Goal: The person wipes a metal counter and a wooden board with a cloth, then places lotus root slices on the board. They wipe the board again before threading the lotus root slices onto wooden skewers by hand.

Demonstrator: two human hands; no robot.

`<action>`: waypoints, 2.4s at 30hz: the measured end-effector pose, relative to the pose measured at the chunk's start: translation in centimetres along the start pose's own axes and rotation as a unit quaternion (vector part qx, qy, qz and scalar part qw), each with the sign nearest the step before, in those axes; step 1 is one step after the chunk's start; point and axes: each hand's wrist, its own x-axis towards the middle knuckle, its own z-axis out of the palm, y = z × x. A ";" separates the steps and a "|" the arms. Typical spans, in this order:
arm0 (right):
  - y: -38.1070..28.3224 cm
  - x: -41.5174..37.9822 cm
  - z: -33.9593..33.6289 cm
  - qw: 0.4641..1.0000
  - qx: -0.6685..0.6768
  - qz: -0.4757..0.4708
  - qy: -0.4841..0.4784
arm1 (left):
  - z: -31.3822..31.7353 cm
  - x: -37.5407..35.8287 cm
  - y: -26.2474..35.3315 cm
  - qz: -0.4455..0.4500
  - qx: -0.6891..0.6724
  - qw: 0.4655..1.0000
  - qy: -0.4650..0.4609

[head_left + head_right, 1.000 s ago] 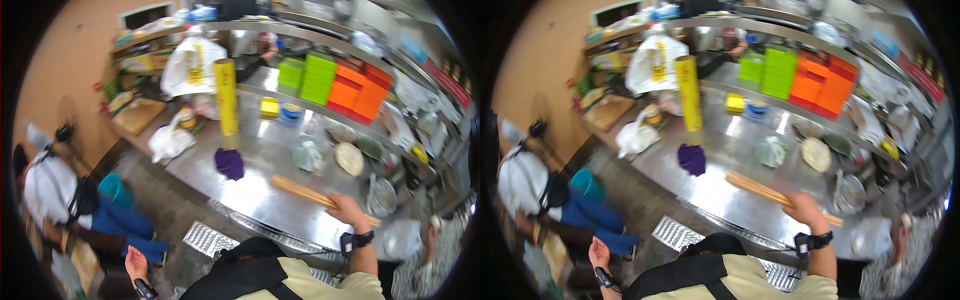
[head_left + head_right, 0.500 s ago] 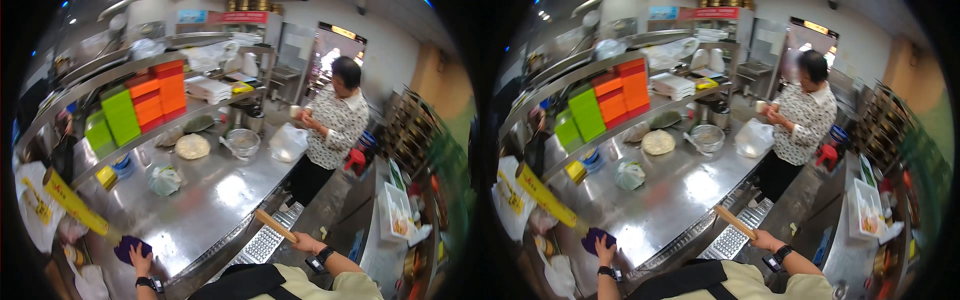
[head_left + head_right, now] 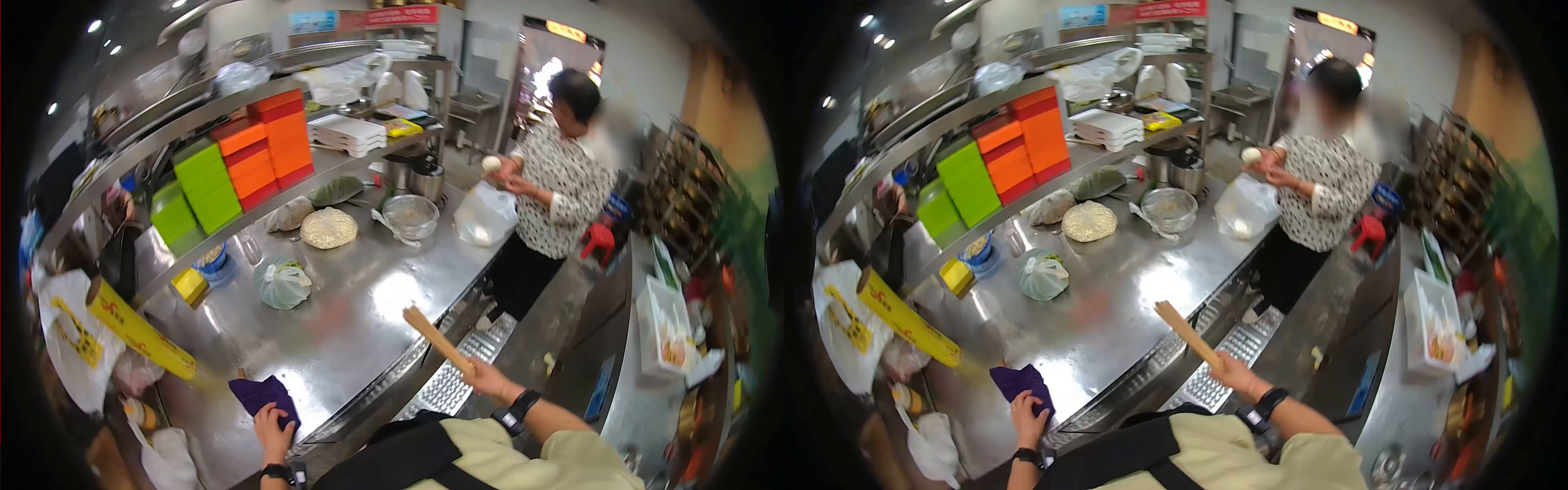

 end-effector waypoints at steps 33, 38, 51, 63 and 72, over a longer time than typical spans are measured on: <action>8.8 14.7 -12.6 0.989 0.126 0.047 -0.060 | 16.9 21.2 22.0 0.206 -0.056 0.952 -0.219; 4.7 15.7 -9.0 0.992 0.013 -0.012 -0.126 | 7.7 16.0 7.3 0.029 0.013 0.998 -0.059; -16.4 18.6 1.7 0.898 -0.349 -0.177 -0.199 | 1.6 24.4 -12.1 -0.318 0.051 0.942 0.094; -19.4 22.9 7.8 0.900 -0.371 -0.151 -0.170 | 9.0 43.8 -10.1 -0.021 -0.019 0.999 -0.025; -15.4 26.6 6.8 0.929 -0.276 -0.167 -0.179 | -0.2 19.8 -10.3 -0.045 -0.026 0.996 0.074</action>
